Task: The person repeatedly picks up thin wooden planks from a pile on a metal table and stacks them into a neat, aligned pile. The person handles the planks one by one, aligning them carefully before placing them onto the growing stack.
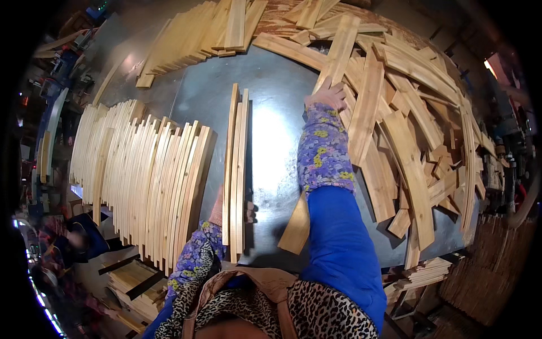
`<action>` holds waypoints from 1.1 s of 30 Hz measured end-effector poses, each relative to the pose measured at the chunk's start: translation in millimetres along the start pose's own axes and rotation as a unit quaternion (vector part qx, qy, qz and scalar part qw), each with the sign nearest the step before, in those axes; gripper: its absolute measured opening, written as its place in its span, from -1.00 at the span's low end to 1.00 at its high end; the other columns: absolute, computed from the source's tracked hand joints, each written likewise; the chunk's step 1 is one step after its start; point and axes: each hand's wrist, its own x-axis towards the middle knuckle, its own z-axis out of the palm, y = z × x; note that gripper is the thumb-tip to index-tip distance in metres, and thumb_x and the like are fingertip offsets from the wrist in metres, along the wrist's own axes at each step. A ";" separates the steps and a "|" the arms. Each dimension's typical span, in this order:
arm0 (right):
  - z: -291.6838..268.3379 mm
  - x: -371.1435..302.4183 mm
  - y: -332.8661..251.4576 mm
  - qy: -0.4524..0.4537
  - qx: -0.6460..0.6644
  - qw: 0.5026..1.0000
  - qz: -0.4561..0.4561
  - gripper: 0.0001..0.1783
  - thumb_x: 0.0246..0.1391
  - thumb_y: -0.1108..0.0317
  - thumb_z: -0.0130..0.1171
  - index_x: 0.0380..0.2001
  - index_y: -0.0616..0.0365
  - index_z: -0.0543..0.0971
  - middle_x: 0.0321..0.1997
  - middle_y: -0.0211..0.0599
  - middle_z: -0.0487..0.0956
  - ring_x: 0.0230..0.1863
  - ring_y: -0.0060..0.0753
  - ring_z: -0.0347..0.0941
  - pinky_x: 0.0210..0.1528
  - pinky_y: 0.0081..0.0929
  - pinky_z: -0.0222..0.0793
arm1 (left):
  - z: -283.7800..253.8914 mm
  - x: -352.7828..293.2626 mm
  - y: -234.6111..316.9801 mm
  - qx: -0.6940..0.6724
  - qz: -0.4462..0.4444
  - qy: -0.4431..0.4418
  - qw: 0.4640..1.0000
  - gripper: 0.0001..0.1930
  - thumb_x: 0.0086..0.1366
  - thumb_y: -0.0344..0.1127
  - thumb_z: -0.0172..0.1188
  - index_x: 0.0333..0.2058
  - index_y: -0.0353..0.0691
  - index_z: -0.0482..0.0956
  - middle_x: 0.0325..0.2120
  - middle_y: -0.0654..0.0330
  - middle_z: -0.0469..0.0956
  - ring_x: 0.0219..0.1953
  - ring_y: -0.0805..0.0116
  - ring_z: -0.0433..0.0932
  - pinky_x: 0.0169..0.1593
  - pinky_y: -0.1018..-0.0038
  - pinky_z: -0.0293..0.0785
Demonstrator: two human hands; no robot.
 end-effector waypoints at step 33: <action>-34.2 -487.3 6.3 -0.478 0.175 0.842 -0.177 -0.05 0.14 0.02 0.41 0.58 -0.17 0.30 0.40 0.02 0.57 0.26 0.24 0.60 0.28 -0.07 0.58 | -30.9 -154.6 -36.6 0.814 0.268 0.361 0.369 -0.26 0.20 0.07 0.42 0.30 -0.08 0.47 0.20 -0.07 0.47 0.33 -0.12 0.40 0.45 -0.06 0.27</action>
